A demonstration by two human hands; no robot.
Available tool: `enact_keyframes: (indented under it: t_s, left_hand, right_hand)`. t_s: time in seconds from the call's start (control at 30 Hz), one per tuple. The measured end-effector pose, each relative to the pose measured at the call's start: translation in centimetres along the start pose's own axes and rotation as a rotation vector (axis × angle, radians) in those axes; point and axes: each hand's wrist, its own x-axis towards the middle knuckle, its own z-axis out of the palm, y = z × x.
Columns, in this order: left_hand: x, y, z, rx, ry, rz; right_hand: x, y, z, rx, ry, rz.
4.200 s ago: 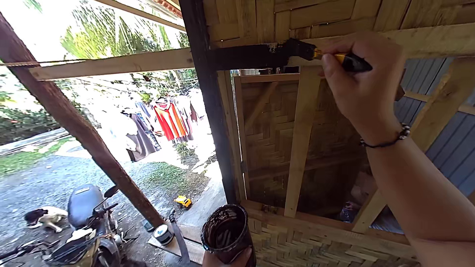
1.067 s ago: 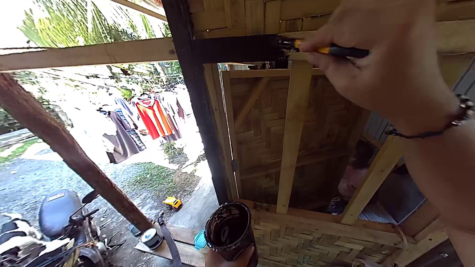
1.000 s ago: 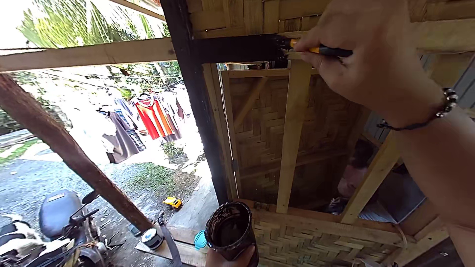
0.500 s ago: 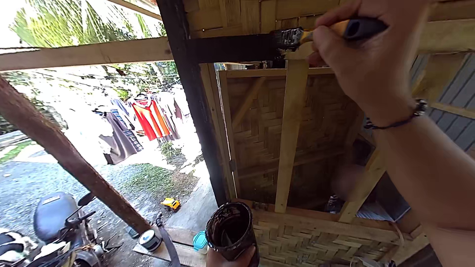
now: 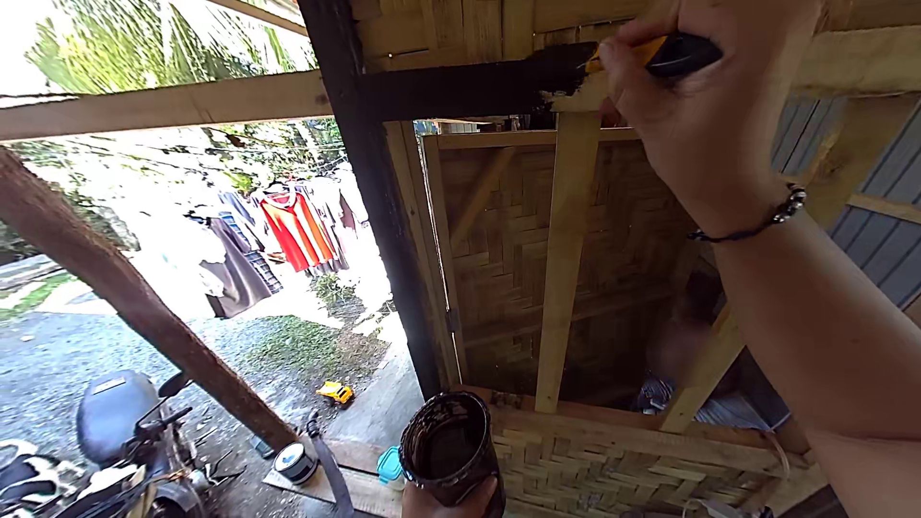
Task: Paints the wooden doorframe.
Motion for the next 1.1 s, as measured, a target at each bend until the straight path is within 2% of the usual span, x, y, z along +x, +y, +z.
enact_keyframes:
  t_s: [0.23,0.33,0.5,0.6,0.73,0.87,1.0,1.1]
  left_hand:
    - [0.1,0.0,0.1,0.023,0.023,-0.03]
    - [0.1,-0.2,0.0,0.007,0.019,-0.017]
    - [0.2,-0.2,0.0,0.031,0.015,-0.022]
    - [0.2,-0.1,0.1,0.029,0.027,-0.027]
    - [0.1,-0.2,-0.3,0.028,0.027,-0.017]
    - [0.1,-0.1,-0.3,0.02,0.017,-0.015]
    - [0.1,0.1,0.0,0.01,0.006,-0.002]
    - [0.0,0.2,-0.1,0.01,0.001,-0.007]
  right_hand:
    - [-0.8,-1.3,0.3,-0.032,0.008,-0.09]
    - [-0.5,-0.6,-0.6,-0.096,-0.023,-0.043]
    - [-1.2,-1.5,-0.7,0.03,-0.019,-0.058]
    - [-1.9,-0.3,-1.5,-0.091,-0.08,-0.043]
    - [-2.8,-0.3,-3.7,-0.15,-0.064,0.025]
    - [-2.4,-2.3,-2.8,-0.021,-0.021,-0.113]
    - [-1.8,-1.3,-0.5,-0.101,-0.099,-0.189]
    - [-2.4,0.0,-2.2,-0.169,-0.203,-0.153]
